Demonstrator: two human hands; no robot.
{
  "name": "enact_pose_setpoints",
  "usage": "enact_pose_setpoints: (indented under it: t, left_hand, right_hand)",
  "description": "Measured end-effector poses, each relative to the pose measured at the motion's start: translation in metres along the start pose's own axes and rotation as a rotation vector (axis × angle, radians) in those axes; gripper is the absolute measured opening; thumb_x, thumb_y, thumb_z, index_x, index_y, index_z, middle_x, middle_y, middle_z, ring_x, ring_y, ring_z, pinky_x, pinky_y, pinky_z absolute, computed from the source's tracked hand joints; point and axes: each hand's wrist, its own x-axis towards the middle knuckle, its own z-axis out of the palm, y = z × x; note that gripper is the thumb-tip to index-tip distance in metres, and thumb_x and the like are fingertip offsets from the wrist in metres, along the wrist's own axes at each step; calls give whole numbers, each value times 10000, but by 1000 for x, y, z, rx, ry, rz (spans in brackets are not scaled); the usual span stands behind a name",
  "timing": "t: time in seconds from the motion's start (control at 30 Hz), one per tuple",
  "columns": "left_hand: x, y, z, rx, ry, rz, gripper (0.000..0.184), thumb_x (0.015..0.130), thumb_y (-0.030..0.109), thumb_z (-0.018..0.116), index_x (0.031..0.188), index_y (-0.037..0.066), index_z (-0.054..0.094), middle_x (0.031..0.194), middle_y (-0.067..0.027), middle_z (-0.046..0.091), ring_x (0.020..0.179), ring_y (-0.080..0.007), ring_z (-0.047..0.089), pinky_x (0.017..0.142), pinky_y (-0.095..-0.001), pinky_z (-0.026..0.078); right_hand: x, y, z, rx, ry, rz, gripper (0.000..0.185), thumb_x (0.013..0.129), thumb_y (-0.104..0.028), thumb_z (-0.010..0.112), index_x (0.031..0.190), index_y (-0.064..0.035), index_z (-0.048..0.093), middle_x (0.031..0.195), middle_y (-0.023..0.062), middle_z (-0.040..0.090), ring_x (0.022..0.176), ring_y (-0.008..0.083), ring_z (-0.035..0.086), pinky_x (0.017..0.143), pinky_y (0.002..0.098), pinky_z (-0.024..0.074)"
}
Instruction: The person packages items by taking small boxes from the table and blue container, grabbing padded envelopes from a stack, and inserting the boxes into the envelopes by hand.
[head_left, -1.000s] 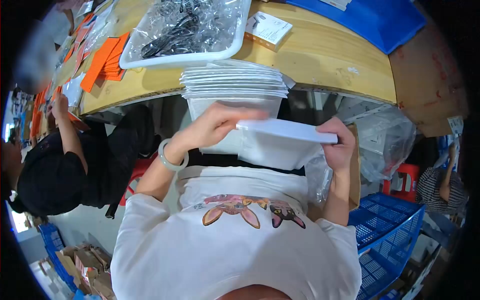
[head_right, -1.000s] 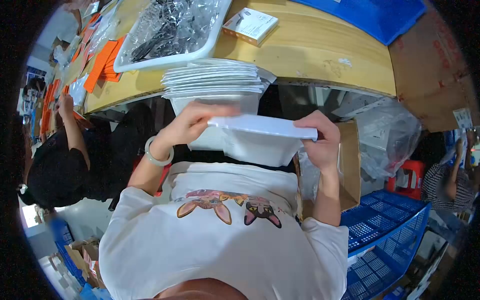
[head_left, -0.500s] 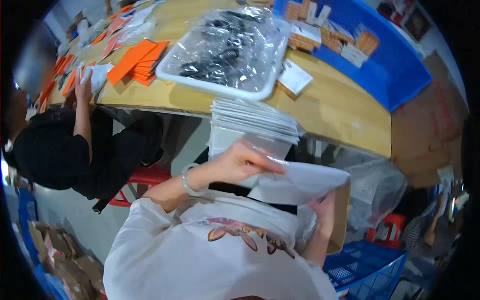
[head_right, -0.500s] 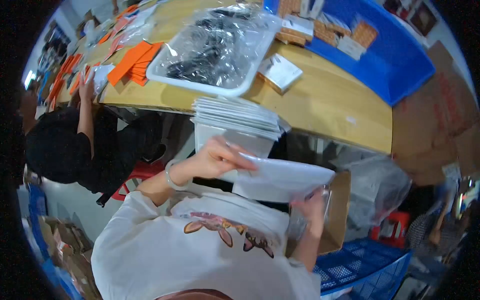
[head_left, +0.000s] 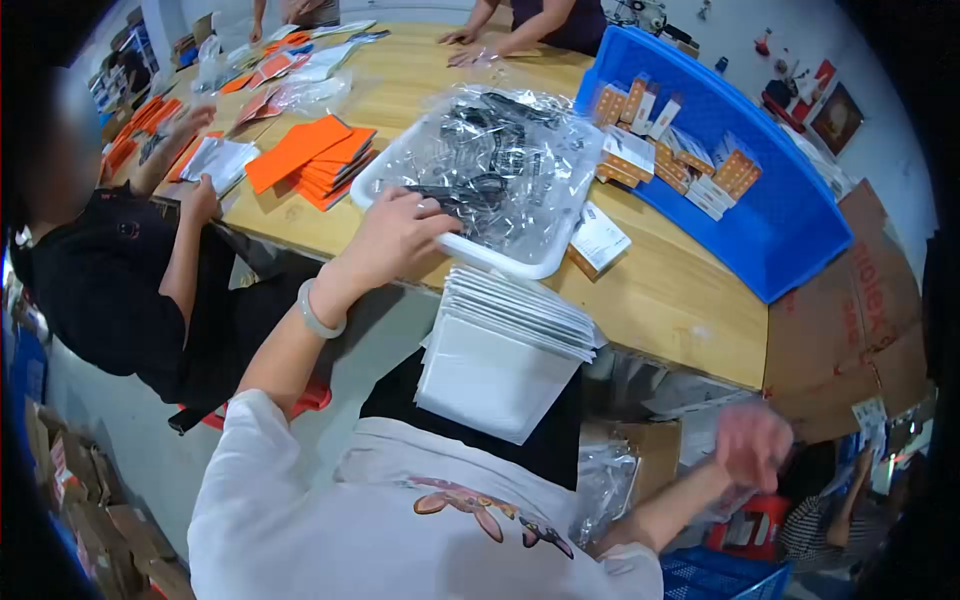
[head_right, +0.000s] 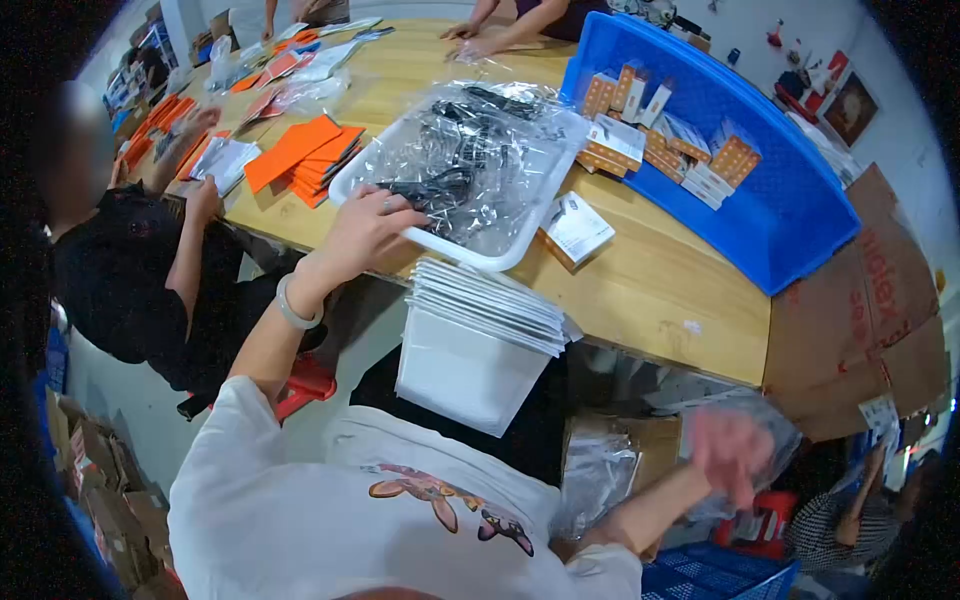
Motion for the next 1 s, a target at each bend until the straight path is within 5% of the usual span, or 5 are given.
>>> enact_pose_setpoints:
  t: [0.07, 0.33, 0.57, 0.8, 1.0]
  left_hand:
    - [-5, -9, 2, 52, 19, -60, 210, 847, 229, 631, 1026, 122, 656, 927, -8, 599, 820, -217, 538, 829, -329, 412]
    - [-33, -23, -10, -21, 180, -120, 165, 810, 177, 660, 969, 134, 658, 920, 4, 603, 840, -189, 546, 808, -334, 412]
    - [-81, 96, 13, -243, 306, 375, 160, 828, 109, 620, 985, 102, 652, 971, -16, 615, 787, -144, 547, 677, -253, 435]
    - [-54, 126, 52, -193, 237, -35, 327, 829, 167, 650, 1149, 135, 591, 1140, -11, 569, 972, -172, 541, 887, -345, 401]
    - [-56, 128, 54, -305, 205, -30, 352, 811, 174, 671, 1155, 134, 607, 1150, -13, 587, 982, -182, 558, 972, -367, 373]
  right_hand:
    - [45, 60, -25, -1124, 548, 438, 370, 842, -128, 646, 1208, -77, 612, 1266, 122, 597, 1111, 245, 586, 958, 348, 463]
    - [39, 165, -109, -1955, -178, 505, 672, 858, -387, 629, 1405, -54, 426, 1472, 135, 410, 1381, 360, 341, 1089, 454, 299]
    - [-22, 95, -80, -2092, -99, 298, 586, 709, -252, 779, 1192, -7, 555, 1265, 135, 580, 1169, 369, 533, 986, 439, 405]
    - [-29, 57, -28, -1368, 878, 158, 317, 811, -60, 678, 1108, -10, 581, 1059, 109, 638, 924, 203, 605, 827, 294, 495]
    - [-32, 131, 34, -1352, 777, 335, 396, 791, -1, 628, 1168, -2, 508, 1045, 89, 602, 786, 174, 547, 747, 270, 474]
